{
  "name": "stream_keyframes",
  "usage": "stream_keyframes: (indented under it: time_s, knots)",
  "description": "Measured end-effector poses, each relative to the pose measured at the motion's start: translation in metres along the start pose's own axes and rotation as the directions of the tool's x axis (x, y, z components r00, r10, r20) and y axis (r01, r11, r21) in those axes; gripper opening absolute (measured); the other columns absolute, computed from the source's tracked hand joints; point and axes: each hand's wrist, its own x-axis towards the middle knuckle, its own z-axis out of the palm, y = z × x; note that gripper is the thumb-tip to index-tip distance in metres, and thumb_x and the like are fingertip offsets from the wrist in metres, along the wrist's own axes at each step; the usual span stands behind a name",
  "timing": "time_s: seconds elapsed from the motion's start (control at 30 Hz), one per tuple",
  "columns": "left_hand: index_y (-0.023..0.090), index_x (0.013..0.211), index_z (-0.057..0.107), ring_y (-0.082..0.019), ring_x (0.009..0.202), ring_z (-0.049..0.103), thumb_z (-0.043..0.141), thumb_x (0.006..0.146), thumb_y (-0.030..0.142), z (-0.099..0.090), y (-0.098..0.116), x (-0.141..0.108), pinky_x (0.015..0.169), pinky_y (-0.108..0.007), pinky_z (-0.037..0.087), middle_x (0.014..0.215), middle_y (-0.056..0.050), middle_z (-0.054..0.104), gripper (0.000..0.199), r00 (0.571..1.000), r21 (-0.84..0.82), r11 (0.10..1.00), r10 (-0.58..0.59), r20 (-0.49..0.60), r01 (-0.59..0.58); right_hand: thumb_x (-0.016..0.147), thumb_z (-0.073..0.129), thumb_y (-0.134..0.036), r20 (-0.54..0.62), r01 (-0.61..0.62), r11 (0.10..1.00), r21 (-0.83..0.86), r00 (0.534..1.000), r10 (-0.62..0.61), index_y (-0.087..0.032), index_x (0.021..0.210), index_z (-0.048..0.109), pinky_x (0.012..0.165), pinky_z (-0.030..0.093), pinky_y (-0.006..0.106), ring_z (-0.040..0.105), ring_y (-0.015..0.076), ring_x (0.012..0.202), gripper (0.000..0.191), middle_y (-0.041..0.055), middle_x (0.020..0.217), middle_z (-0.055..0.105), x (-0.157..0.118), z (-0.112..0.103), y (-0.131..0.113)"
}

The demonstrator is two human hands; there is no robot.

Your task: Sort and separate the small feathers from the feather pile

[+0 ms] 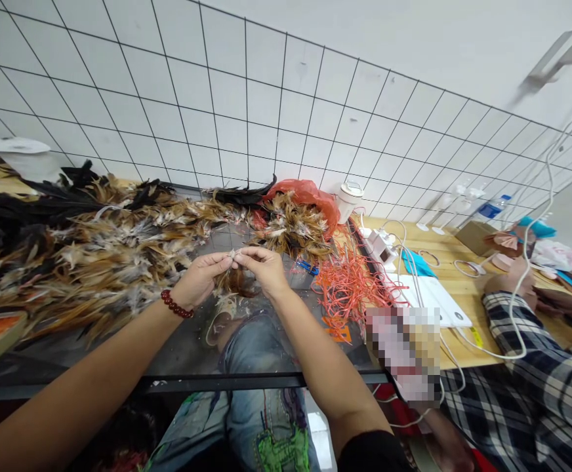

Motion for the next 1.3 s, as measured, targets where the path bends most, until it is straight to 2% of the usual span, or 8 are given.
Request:
stream_keyframes:
  time_s: [0.17, 0.3, 0.6, 0.73, 0.87, 1.03, 1.17, 1.3]
  knots:
    - [0.015, 0.065, 0.07, -0.016, 0.066, 0.06, 0.076, 0.063, 0.041, 0.001, -0.001, -0.001, 0.073, -0.029, 0.046, 0.065, -0.004, 0.067, 0.027, 0.998, -0.023, 0.999, -0.042, 0.044, 0.043, 0.059, 0.079, -0.033, 0.027, -0.007, 1.0, 0.023, 1.0, 0.006, -0.018, 0.07, 0.072, 0.049, 0.043, 0.024, 0.053, 0.0093, 0.051, 0.02, -0.0009, 0.061, 0.065, -0.001, 0.001, -0.001]
    - [0.015, 0.065, 0.069, -0.016, 0.065, 0.059, 0.074, 0.066, 0.041, 0.001, 0.001, -0.002, 0.071, -0.029, 0.046, 0.063, -0.004, 0.066, 0.027, 0.999, -0.008, 1.0, -0.01, 0.049, 0.01, 0.06, 0.078, -0.034, 0.054, -0.023, 1.0, 0.008, 0.998, 0.023, -0.017, 0.07, 0.072, 0.053, 0.045, 0.025, 0.054, 0.0096, 0.051, 0.02, -0.0002, 0.061, 0.065, -0.001, 0.0, -0.001]
    - [0.014, 0.065, 0.067, -0.015, 0.063, 0.059, 0.072, 0.067, 0.041, 0.0, 0.002, -0.002, 0.067, -0.028, 0.046, 0.065, -0.004, 0.067, 0.027, 0.999, 0.03, 0.998, -0.047, 0.015, 0.046, 0.062, 0.076, -0.033, -0.113, 0.05, 0.992, -0.119, 0.992, -0.064, -0.018, 0.07, 0.07, 0.054, 0.038, 0.022, 0.046, 0.0074, 0.053, 0.018, -0.0032, 0.061, 0.06, 0.006, -0.01, -0.003]
    - [0.014, 0.066, 0.065, -0.016, 0.064, 0.062, 0.075, 0.062, 0.039, -0.001, 0.004, 0.0, 0.066, -0.029, 0.048, 0.066, -0.005, 0.067, 0.028, 0.992, -0.089, 0.994, -0.079, -0.103, 0.07, 0.063, 0.076, -0.039, -0.251, 0.133, 0.991, 0.015, 0.96, -0.125, -0.019, 0.067, 0.064, 0.054, 0.037, 0.021, 0.042, 0.0069, 0.052, 0.023, -0.005, 0.059, 0.055, 0.015, -0.03, -0.019]
    - [0.012, 0.066, 0.065, -0.015, 0.064, 0.061, 0.075, 0.061, 0.036, -0.001, 0.006, 0.002, 0.065, -0.029, 0.049, 0.069, -0.006, 0.067, 0.026, 0.984, -0.161, 0.983, -0.107, -0.145, 0.084, 0.061, 0.078, -0.04, -0.081, 0.059, 0.998, -0.012, 0.995, -0.06, -0.019, 0.065, 0.064, 0.059, 0.041, 0.023, 0.046, 0.0083, 0.056, 0.026, -0.0035, 0.062, 0.057, 0.011, -0.035, -0.027]
    - [0.012, 0.067, 0.067, -0.015, 0.06, 0.06, 0.076, 0.061, 0.036, 0.001, 0.004, -0.001, 0.062, -0.028, 0.049, 0.064, -0.005, 0.066, 0.026, 0.987, -0.12, 0.983, -0.144, -0.066, 0.136, 0.069, 0.074, -0.036, 0.209, 0.17, 0.948, -0.268, 0.971, -0.115, -0.02, 0.067, 0.071, 0.073, 0.046, 0.028, 0.057, 0.0127, 0.072, 0.017, 0.0006, 0.074, 0.061, -0.005, -0.012, -0.022]
    - [0.012, 0.066, 0.066, -0.016, 0.058, 0.06, 0.076, 0.063, 0.038, 0.004, 0.004, -0.003, 0.061, -0.029, 0.049, 0.062, -0.005, 0.066, 0.029, 0.987, -0.1, 0.982, -0.156, 0.037, 0.159, 0.069, 0.073, -0.041, 0.18, 0.155, 0.933, -0.325, 0.979, -0.1, -0.023, 0.071, 0.072, 0.063, 0.047, 0.029, 0.054, 0.0112, 0.061, 0.018, 0.0007, 0.078, 0.057, -0.008, -0.007, -0.017]
    - [0.012, 0.069, 0.066, -0.016, 0.059, 0.062, 0.074, 0.066, 0.039, 0.004, 0.003, -0.004, 0.062, -0.029, 0.049, 0.064, -0.005, 0.067, 0.028, 0.983, -0.051, 0.984, -0.169, 0.069, 0.172, 0.071, 0.073, -0.037, 0.142, 0.233, 0.872, -0.431, 0.971, -0.19, -0.024, 0.072, 0.073, 0.068, 0.046, 0.028, 0.055, 0.0135, 0.072, 0.013, 0.0017, 0.077, 0.06, -0.007, -0.012, -0.014]
